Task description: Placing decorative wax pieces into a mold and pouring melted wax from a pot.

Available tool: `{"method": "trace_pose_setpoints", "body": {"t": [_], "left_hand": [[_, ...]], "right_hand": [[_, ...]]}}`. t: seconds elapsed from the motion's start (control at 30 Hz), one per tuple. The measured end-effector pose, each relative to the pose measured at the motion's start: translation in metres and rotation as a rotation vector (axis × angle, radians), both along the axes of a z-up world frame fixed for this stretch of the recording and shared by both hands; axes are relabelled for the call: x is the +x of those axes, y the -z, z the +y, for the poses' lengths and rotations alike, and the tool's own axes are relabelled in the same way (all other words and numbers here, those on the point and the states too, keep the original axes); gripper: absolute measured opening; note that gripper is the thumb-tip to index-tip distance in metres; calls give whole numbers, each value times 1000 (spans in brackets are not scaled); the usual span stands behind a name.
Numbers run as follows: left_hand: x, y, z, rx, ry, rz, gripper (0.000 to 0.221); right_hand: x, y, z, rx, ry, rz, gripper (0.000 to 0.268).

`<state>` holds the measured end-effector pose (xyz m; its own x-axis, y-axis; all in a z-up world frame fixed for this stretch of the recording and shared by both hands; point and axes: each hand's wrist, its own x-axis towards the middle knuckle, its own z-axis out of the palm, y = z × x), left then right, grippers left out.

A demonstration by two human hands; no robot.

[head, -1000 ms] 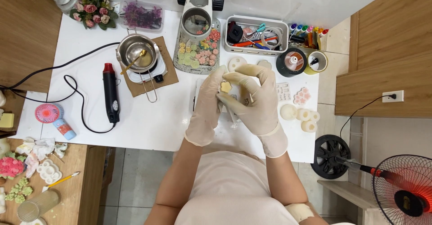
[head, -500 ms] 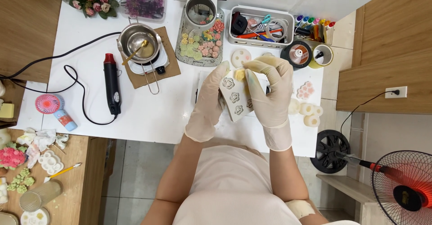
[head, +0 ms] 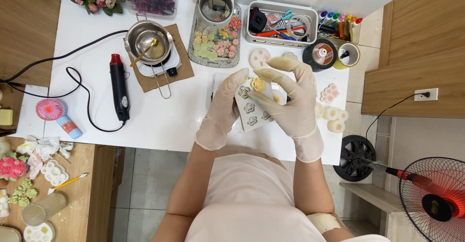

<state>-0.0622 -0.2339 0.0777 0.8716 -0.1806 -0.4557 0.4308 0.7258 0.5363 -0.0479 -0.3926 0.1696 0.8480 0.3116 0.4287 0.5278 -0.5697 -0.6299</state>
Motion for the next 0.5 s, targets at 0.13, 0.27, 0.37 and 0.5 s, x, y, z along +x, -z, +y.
{"method": "trace_pose_setpoints", "body": {"t": [0.13, 0.27, 0.37, 0.5], "left_hand": [[-1, 3, 8, 104, 14, 40, 43], [1, 23, 17, 35, 18, 60, 42], [0, 21, 24, 39, 13, 93, 45], [1, 49, 36, 35, 14, 139, 49]], "right_hand": [[3, -1, 5, -51, -1, -32, 43], [6, 4, 13, -93, -24, -89, 41], [9, 12, 22, -112, -28, -101, 40], [12, 25, 36, -57, -30, -2, 36]]}}
